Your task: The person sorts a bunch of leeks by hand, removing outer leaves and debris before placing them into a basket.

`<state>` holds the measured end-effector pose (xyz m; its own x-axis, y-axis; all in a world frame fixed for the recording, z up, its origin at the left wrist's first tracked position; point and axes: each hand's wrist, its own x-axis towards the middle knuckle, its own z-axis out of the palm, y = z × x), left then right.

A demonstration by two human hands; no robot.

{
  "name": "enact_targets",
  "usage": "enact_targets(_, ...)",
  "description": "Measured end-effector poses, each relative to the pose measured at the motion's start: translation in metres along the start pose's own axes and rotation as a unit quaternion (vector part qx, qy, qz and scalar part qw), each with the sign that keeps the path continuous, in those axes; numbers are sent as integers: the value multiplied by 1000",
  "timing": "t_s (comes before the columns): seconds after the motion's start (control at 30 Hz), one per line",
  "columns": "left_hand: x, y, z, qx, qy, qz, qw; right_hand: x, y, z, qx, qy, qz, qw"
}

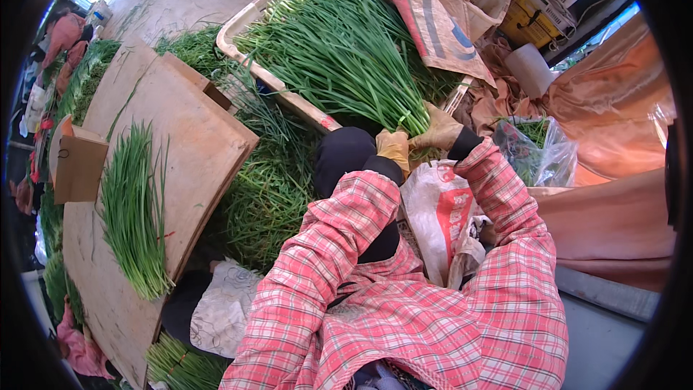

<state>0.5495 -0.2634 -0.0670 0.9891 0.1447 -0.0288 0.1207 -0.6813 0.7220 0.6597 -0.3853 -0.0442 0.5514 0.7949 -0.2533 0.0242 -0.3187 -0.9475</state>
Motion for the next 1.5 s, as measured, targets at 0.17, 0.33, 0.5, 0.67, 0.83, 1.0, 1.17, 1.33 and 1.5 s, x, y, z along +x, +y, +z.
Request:
enact_targets(0.17,9,-8,24,-428,76,-121,892,2,0,-4,-77,89,43,992)
enact_targets(0.33,7,38,-21,-647,93,-409,637,-16,-39,-12,8,188,60,980)
enact_targets(0.5,29,6,6,-543,104,-444,705,-16,-29,-27,86,164,-13,983)
enact_targets(0.67,36,-47,50,-218,38,-257,941,-22,-41,-50,159,187,19,969)
enact_targets(0.83,31,-38,52,106,-81,-87,987,-75,-129,-78,227,186,-108,950)
enact_targets(1.0,51,-64,103,-343,-40,-263,901,-100,-158,-133,267,181,-157,933)
enact_targets(1.17,9,-21,34,-446,-61,-182,874,-98,-180,-77,270,182,-172,930)
enact_targets(1.33,-69,27,-83,-798,-85,-81,591,-98,-174,11,262,107,-49,958)
enact_targets(1.5,-89,20,-117,-771,-59,35,633,-81,-128,116,-66,100,1,993)
